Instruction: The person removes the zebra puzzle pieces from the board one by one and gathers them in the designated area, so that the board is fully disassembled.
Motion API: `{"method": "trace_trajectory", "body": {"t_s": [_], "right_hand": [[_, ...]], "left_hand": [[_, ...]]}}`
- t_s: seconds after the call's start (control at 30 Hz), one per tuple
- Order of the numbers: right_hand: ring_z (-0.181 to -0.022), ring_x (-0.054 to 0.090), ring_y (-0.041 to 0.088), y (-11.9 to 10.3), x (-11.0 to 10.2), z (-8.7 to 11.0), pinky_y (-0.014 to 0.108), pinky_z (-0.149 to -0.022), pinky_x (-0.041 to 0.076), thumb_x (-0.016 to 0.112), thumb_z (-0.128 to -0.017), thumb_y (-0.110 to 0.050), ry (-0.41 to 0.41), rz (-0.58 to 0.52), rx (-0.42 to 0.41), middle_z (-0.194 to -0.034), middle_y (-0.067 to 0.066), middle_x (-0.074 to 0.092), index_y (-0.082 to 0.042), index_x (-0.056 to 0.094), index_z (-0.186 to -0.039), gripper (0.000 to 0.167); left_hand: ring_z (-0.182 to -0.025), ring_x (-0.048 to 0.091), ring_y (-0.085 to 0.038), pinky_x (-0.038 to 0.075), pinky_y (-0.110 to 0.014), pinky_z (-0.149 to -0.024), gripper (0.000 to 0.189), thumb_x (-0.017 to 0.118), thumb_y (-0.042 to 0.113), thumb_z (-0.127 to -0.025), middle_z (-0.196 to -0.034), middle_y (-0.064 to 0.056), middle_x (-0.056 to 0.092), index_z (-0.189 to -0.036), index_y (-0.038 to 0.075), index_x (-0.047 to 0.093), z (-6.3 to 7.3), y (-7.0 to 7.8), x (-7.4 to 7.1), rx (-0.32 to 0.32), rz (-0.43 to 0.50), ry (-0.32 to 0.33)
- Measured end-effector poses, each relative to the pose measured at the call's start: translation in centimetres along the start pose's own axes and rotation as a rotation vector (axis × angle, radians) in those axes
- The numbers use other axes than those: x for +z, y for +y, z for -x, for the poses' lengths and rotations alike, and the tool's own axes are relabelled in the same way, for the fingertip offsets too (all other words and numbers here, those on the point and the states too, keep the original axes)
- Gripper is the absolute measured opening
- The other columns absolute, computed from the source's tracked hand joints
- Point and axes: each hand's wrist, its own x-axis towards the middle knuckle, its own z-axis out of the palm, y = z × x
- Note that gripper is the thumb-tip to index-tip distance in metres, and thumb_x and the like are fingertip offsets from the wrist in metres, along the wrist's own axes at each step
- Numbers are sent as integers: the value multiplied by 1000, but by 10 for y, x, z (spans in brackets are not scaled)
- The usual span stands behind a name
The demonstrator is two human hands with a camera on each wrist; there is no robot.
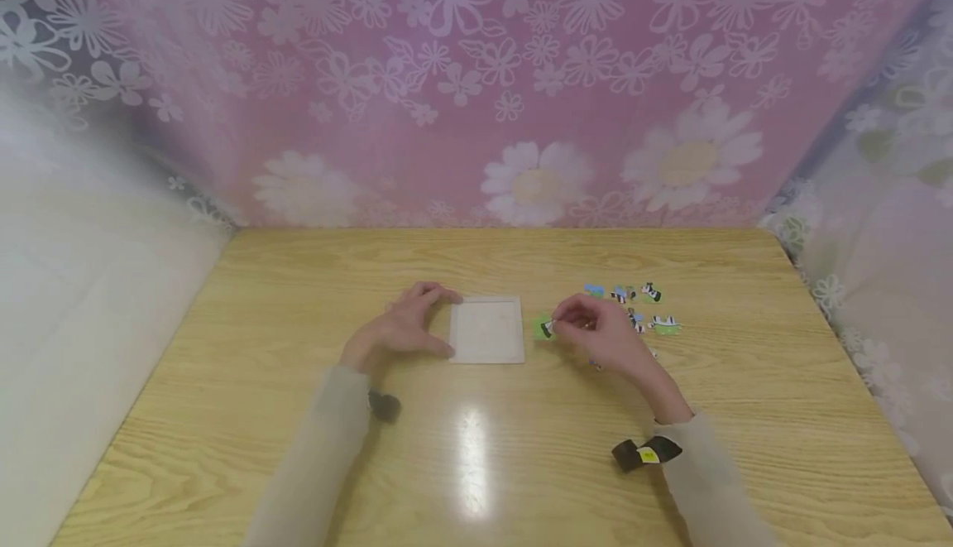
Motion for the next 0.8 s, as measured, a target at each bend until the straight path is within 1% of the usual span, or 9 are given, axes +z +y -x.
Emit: {"method": "trace_trajectory", "body": {"t_s": [0.13, 0.3, 0.37, 0.5, 0.63, 0.7, 0.8], "right_hand": [[-84, 68, 18, 6, -11, 7, 28, -70, 54, 69, -99, -20, 23, 29, -2, -96, 10, 73, -10, 70, -105, 12], [-84, 69, 19, 11, -22, 16, 28, -69, 54, 70, -99, -20, 48, 46, 16, -97, 10, 73, -10, 70, -106, 13], [-84, 69, 19, 13, -26, 20, 28, -67, 53, 70, -99, -21, 54, 50, 26, -97, 8, 72, -10, 70, -107, 14], [-76, 66, 18, 17, -33, 26, 28, -62, 52, 70, -98, -20, 73, 63, 24, -95, 5, 72, -9, 70, -107, 13], [-70, 64, 20, 23, -40, 32, 31, -58, 52, 69, -99, -19, 81, 63, 32, -92, 9, 71, -8, 69, -107, 14], [-70, 65, 20, 26, -45, 35, 30, -58, 51, 69, -99, -19, 81, 76, 43, -90, 10, 71, -7, 69, -108, 15], [-72, 67, 17, 31, -52, 41, 30, -59, 51, 69, -100, -19, 84, 104, 66, -90, 9, 73, -6, 69, -109, 16]], "left_hand": [[-139, 34, -34, 24, -59, -109, 75, 90, 36, -77, -155, -1, 34, -143, 35, 53, 0, 0, 1, 0, -6, 3], [-139, 34, -33, 24, -58, -108, 75, 90, 36, -77, -154, 0, 34, -142, 36, 53, 0, 0, 1, -1, -9, 6], [-139, 33, -34, 23, -59, -108, 75, 89, 35, -77, -154, -1, 33, -142, 35, 53, 0, 0, 0, 1, -4, 5], [-141, 32, -35, 22, -60, -108, 75, 89, 35, -78, -156, -3, 32, -143, 34, 52, 0, 0, 0, 5, 0, -2], [-140, 32, -34, 22, -59, -107, 75, 89, 35, -77, -156, -2, 32, -143, 34, 52, 0, 1, -1, 4, -1, 0], [-140, 32, -34, 22, -59, -108, 75, 89, 35, -77, -156, -2, 32, -143, 35, 52, 0, 1, 0, 2, -3, -1], [-141, 32, -35, 22, -61, -108, 75, 89, 35, -78, -157, -3, 31, -144, 34, 52, 0, 2, -1, 2, -4, -6]]}}
